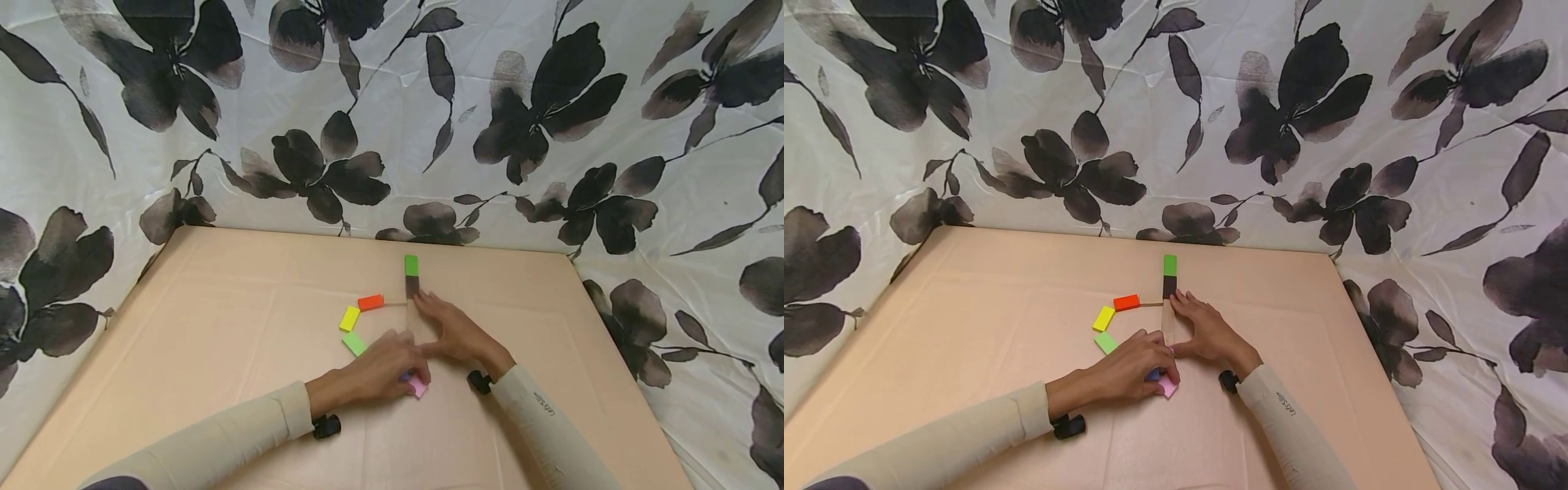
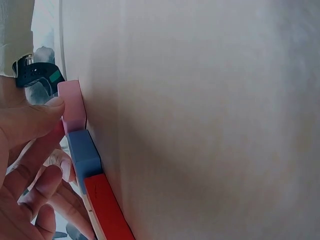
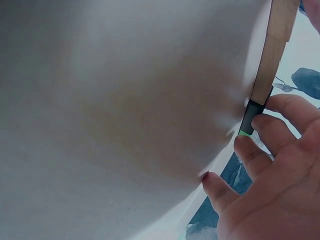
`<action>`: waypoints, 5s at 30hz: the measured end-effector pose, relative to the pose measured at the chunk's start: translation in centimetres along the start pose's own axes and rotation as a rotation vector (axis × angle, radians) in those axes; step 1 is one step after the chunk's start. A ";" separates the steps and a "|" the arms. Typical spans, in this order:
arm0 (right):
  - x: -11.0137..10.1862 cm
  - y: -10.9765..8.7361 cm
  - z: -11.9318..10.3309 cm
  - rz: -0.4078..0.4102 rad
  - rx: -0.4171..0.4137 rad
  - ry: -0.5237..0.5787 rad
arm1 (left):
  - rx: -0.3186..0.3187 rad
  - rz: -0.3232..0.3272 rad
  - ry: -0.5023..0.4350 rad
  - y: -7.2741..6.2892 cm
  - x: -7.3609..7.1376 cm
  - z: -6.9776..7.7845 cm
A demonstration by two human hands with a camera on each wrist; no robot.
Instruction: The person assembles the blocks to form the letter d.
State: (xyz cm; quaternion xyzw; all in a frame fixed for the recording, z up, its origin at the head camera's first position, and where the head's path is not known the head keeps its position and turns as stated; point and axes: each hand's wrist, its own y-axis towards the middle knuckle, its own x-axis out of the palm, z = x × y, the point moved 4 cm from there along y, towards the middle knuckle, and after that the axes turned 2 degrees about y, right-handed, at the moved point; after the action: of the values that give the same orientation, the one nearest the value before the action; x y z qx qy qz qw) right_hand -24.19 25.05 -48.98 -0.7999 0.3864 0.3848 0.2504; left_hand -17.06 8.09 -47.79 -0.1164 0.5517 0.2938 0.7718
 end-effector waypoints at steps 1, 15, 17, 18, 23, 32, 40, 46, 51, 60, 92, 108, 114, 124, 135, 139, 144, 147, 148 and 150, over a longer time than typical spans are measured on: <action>0.0 0.0 0.0 0.000 0.004 0.002 | 0.001 0.000 0.003 0.0 0.0 0.0; 0.3 -0.1 0.3 -0.002 0.016 0.000 | 0.019 0.018 0.006 0.0 0.1 0.2; 0.3 -0.1 0.3 -0.003 0.019 -0.002 | 0.021 0.019 0.004 0.0 0.1 0.2; 0.3 -0.1 0.4 -0.003 0.019 -0.003 | 0.020 0.018 0.000 0.0 0.1 0.2; 0.4 0.0 0.5 0.000 0.018 -0.005 | 0.013 0.010 -0.009 0.0 0.2 0.1; 0.3 0.0 0.3 0.004 0.006 -0.025 | 0.016 0.019 -0.002 0.0 0.0 0.1; 0.2 0.0 0.3 0.002 0.013 -0.029 | 0.011 0.027 0.000 0.1 0.0 0.0; 0.2 0.1 0.3 0.003 0.002 -0.033 | -0.001 0.029 -0.006 0.1 0.1 0.0; 0.2 0.1 0.3 0.006 -0.011 -0.037 | 0.000 0.033 -0.009 0.2 0.1 0.1; 0.1 0.1 0.3 0.002 -0.005 -0.029 | -0.004 0.041 -0.003 0.3 0.1 0.0; 0.1 0.1 0.5 -0.002 0.023 0.023 | -0.288 0.196 -0.049 1.0 -4.3 -7.4; 0.4 0.1 0.6 -0.024 0.079 0.036 | -0.400 0.203 0.016 3.3 -3.9 -13.0; 0.3 0.1 0.6 -0.019 0.076 0.035 | -0.416 0.213 0.014 3.7 -3.7 -13.1; 0.2 0.1 0.5 -0.014 0.073 0.042 | -0.418 0.227 0.008 3.6 -3.6 -13.2; 0.2 0.2 0.5 -0.017 0.079 0.044 | -0.425 0.216 0.013 3.1 -3.9 -13.3; 0.3 0.2 0.5 -0.018 0.071 0.040 | -0.455 0.198 0.020 2.3 -4.1 -13.7; 0.2 0.2 0.5 -0.021 0.068 0.040 | -0.474 0.184 0.030 1.6 -4.2 -14.0; 0.2 0.2 0.5 -0.021 0.066 0.041 | -0.468 0.187 0.033 1.5 -4.2 -14.0; 0.2 0.2 0.5 -0.020 0.064 0.042 | -0.465 0.190 0.031 1.5 -4.1 -13.9; 0.2 0.2 0.5 -0.019 0.063 0.042 | -0.462 0.197 0.027 1.5 -4.1 -13.9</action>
State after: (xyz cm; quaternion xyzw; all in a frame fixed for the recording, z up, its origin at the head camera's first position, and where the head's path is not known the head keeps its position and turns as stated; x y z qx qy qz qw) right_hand -24.44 25.20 -49.47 -0.8031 0.3961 0.3533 0.2708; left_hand -29.70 0.91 -48.82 -0.2396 0.4887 0.4843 0.6850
